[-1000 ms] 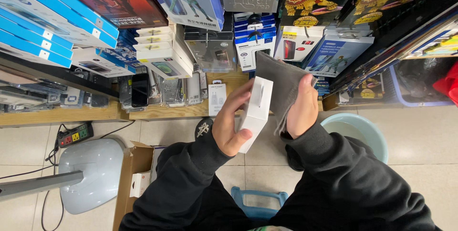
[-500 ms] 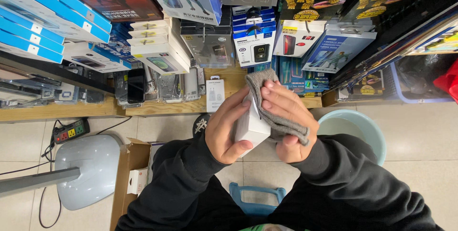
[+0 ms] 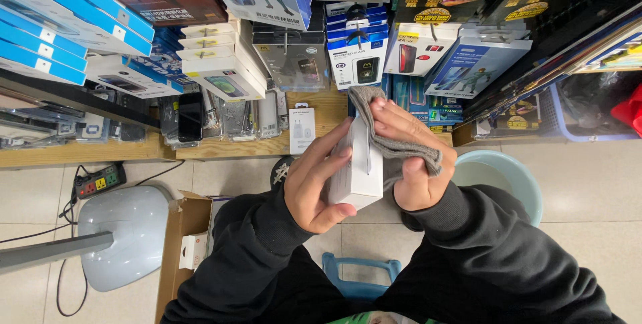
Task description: The person wipes a white mobile adapter box with a grey cloth, opens the box to reveal a white adapter, and continues wiping the exterior surfaces of the box.
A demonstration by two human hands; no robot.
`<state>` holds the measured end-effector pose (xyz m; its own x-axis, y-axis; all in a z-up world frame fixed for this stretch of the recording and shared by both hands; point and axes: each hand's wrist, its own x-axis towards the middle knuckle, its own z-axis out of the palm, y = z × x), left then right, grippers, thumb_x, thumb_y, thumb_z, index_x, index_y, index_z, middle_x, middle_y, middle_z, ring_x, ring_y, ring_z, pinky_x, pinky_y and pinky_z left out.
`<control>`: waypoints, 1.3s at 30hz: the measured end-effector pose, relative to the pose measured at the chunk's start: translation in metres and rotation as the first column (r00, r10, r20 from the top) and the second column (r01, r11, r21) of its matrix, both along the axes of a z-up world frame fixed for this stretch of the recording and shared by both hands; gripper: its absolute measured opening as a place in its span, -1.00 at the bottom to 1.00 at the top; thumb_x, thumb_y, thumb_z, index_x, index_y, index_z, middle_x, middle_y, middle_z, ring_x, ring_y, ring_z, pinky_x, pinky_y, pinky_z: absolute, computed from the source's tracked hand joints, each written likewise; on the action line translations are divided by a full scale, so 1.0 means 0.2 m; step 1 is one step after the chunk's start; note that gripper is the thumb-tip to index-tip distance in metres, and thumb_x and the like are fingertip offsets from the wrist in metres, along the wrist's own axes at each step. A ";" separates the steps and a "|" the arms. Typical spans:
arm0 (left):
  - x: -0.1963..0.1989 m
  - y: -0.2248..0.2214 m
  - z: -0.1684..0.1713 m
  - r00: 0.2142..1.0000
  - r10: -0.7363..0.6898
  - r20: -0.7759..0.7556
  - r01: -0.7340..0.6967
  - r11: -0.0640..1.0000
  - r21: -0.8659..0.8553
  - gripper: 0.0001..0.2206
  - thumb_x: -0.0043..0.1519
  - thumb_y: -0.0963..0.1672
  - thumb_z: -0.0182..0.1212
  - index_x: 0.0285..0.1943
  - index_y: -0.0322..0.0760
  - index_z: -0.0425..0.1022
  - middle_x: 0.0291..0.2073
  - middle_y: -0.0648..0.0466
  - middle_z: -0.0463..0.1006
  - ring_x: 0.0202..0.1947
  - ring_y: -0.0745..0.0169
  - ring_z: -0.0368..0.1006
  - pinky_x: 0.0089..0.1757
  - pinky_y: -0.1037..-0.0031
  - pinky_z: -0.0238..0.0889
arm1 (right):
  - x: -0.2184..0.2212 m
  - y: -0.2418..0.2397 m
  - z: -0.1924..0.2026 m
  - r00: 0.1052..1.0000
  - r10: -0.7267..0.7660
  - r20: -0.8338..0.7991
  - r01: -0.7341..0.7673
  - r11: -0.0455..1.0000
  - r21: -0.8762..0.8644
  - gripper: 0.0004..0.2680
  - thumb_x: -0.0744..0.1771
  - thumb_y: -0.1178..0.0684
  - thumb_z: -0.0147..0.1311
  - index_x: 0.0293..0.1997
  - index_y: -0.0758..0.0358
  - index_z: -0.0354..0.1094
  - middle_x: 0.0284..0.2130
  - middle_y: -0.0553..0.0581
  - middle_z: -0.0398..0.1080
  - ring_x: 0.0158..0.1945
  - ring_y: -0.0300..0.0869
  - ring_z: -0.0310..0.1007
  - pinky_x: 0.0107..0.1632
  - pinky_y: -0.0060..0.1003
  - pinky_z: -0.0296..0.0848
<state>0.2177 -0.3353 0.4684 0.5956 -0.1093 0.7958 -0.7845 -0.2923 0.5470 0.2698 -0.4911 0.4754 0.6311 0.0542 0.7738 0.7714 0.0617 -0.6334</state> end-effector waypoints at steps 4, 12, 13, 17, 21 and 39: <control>0.03 0.00 -0.01 0.997 0.068 -0.037 -0.069 0.997 -0.030 -0.38 0.16 0.11 0.22 0.21 -0.43 0.29 0.17 -0.43 0.36 0.00 -0.32 0.49 -0.14 0.10 0.43 | 0.00 0.01 0.02 1.000 0.000 -0.026 -0.002 0.998 -0.057 -0.52 0.42 -0.22 -0.33 -0.15 0.56 0.40 -0.06 0.46 0.44 0.12 0.29 0.40 0.17 0.16 0.35; 0.07 0.07 -0.03 0.930 0.363 -0.048 -0.359 0.930 0.085 -0.25 -0.09 0.04 0.46 0.21 -0.50 0.31 -0.03 -0.24 0.48 -0.12 -0.17 0.51 -0.15 0.18 0.43 | -0.06 -0.01 0.00 0.994 0.025 0.108 0.000 0.976 -0.219 -0.50 0.39 -0.25 -0.35 -0.13 0.51 0.45 -0.05 0.43 0.46 0.10 0.26 0.43 0.20 0.09 0.33; 0.07 0.07 -0.03 0.934 0.353 -0.054 -0.348 0.934 0.073 -0.24 -0.09 0.02 0.48 0.23 -0.51 0.30 -0.04 -0.23 0.47 -0.10 -0.19 0.50 -0.14 0.16 0.41 | -0.06 -0.01 0.00 0.993 0.026 0.117 0.001 0.975 -0.224 -0.49 0.40 -0.25 -0.37 -0.12 0.52 0.45 -0.06 0.43 0.46 0.09 0.26 0.44 0.20 0.09 0.33; 0.06 0.05 -0.01 0.949 0.314 -0.037 -0.312 0.948 0.055 -0.28 -0.07 -0.03 0.44 0.24 -0.53 0.32 -0.03 -0.26 0.46 -0.09 -0.24 0.48 -0.14 0.13 0.39 | -0.02 0.00 -0.01 0.995 0.050 0.092 -0.031 0.981 -0.193 -0.48 0.41 -0.26 -0.38 -0.13 0.52 0.44 -0.06 0.42 0.46 0.09 0.24 0.44 0.19 0.08 0.33; 0.05 0.03 -0.03 0.976 0.206 -0.071 -0.203 0.978 0.050 -0.26 -0.15 -0.06 0.49 0.21 -0.56 0.35 -0.04 -0.27 0.49 -0.09 -0.22 0.49 -0.12 0.12 0.40 | 0.01 0.00 -0.01 0.995 0.098 0.005 -0.095 0.976 -0.198 -0.54 0.42 -0.19 -0.34 -0.02 0.55 0.37 0.02 0.49 0.39 0.17 0.30 0.33 0.21 0.18 0.29; 0.11 0.15 -0.04 0.894 0.418 -0.161 -0.417 0.908 0.046 -0.22 -0.15 -0.09 0.52 0.30 -0.41 0.29 0.04 -0.16 0.43 0.03 -0.22 0.44 -0.04 0.03 0.35 | -0.08 0.04 0.03 0.970 0.143 -0.198 -0.160 0.985 -0.071 -0.43 0.41 -0.27 -0.42 -0.20 0.62 0.43 -0.17 0.54 0.46 0.04 0.31 0.43 0.07 0.18 0.44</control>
